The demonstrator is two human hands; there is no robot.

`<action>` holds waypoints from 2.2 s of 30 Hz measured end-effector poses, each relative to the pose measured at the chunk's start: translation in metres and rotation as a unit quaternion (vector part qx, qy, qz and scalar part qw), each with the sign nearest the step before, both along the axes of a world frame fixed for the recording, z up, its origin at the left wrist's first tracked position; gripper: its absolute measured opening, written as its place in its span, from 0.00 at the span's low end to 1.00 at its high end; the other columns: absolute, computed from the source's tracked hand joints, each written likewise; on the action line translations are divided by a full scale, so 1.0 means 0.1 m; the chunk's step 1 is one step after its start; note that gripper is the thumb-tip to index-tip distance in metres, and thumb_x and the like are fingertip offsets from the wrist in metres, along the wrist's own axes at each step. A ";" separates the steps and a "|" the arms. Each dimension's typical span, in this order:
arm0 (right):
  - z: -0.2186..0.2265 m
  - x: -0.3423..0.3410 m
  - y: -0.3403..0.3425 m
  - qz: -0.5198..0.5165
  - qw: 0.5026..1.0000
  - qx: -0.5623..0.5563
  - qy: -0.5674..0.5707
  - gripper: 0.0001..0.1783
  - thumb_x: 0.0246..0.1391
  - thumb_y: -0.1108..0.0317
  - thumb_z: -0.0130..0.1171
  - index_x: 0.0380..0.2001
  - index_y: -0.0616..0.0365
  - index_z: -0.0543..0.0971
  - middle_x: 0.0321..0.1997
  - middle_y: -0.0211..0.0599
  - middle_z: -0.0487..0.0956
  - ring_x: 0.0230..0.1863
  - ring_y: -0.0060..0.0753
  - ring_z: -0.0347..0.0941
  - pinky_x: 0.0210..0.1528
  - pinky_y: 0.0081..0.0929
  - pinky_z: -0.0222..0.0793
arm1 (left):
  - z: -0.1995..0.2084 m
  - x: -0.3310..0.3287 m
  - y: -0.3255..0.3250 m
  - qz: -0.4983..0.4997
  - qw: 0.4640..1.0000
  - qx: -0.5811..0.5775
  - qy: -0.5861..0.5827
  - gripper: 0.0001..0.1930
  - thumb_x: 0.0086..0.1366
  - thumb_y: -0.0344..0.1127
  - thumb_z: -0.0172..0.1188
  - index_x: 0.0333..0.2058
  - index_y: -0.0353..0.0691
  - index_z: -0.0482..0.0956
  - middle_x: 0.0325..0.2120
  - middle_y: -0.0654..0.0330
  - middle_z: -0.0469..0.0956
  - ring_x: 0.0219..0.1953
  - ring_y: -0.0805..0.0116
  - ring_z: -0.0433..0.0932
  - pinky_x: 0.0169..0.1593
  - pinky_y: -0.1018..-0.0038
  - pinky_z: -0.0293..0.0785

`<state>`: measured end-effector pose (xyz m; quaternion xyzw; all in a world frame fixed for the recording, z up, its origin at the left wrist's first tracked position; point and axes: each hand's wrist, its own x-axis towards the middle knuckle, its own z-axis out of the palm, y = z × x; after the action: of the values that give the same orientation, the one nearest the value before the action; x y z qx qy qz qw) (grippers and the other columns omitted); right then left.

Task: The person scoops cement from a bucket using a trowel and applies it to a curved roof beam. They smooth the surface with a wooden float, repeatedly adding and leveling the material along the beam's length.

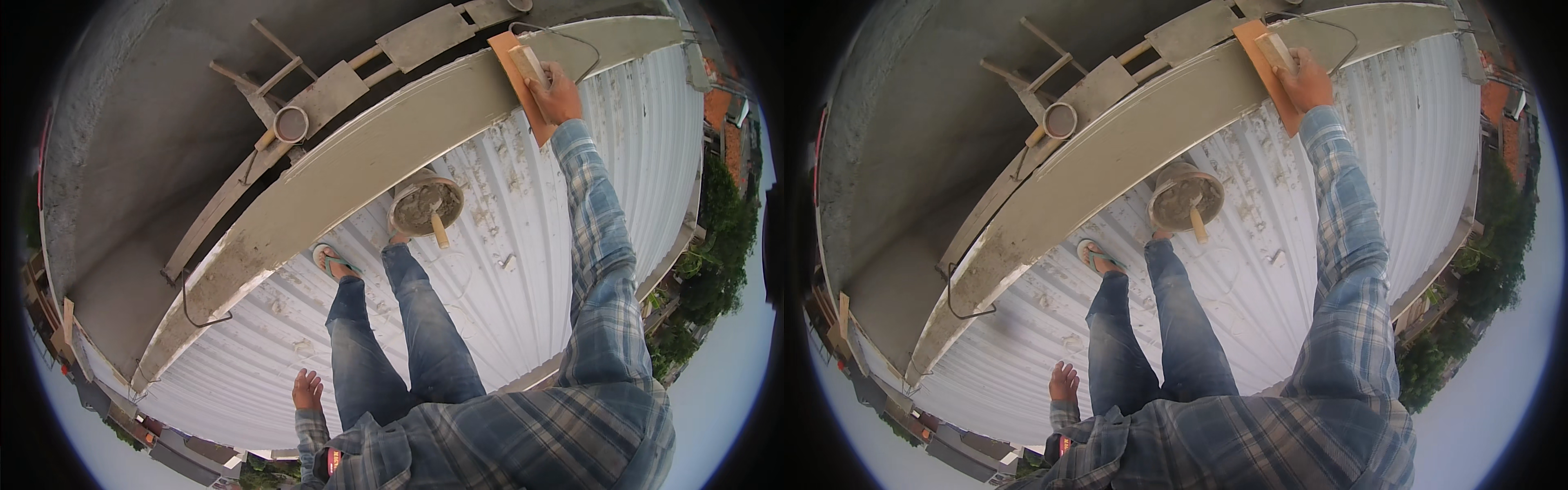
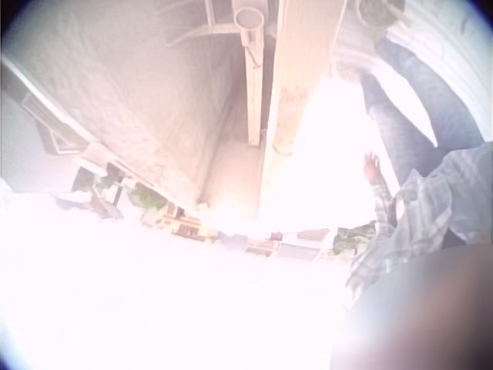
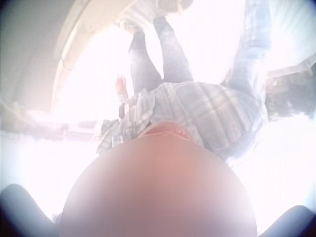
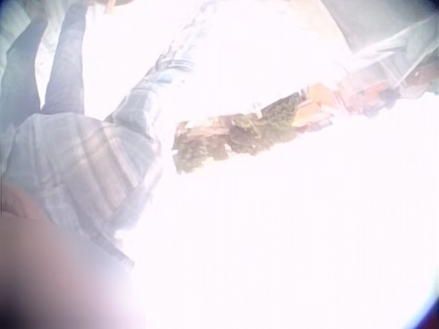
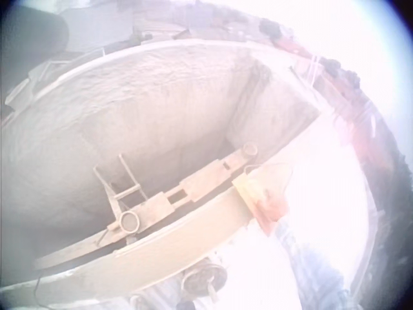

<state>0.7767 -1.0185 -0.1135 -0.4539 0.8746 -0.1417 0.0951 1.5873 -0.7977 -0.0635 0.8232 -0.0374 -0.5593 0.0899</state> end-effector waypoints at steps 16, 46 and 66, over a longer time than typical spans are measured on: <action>-0.13 0.37 -0.19 -0.036 0.999 -0.011 -0.010 0.24 0.54 0.54 0.58 0.51 0.56 0.73 0.42 0.52 0.81 0.44 0.56 0.77 0.46 0.46 0.73 | 0.10 -0.37 0.03 -0.021 0.999 -0.019 -0.023 0.28 0.66 0.53 0.56 0.58 0.41 0.68 0.46 0.54 0.77 0.42 0.65 0.76 0.44 0.68 0.73; -0.41 2.94 -0.41 0.012 0.998 -0.004 -0.062 0.26 0.54 0.53 0.62 0.49 0.61 0.73 0.44 0.52 0.80 0.46 0.52 0.78 0.49 0.42 0.71 | -0.27 1.37 0.95 0.109 0.993 -0.020 0.030 0.23 0.67 0.49 0.56 0.53 0.40 0.72 0.39 0.58 0.80 0.35 0.72 0.77 0.38 0.74 0.75; -0.17 6.43 -0.20 0.151 0.950 0.009 -0.273 0.19 0.49 0.64 0.64 0.43 0.57 0.71 0.40 0.47 0.78 0.43 0.54 0.75 0.44 0.45 0.70 | -0.24 1.48 0.81 0.142 0.989 -0.016 0.048 0.22 0.68 0.46 0.56 0.55 0.40 0.71 0.41 0.58 0.80 0.36 0.71 0.78 0.39 0.74 0.76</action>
<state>1.4199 -1.0390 -0.1307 -0.5236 0.7379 -0.2362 0.3543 1.7348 -0.7172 -0.0876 0.7906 0.0750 -0.5795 0.1830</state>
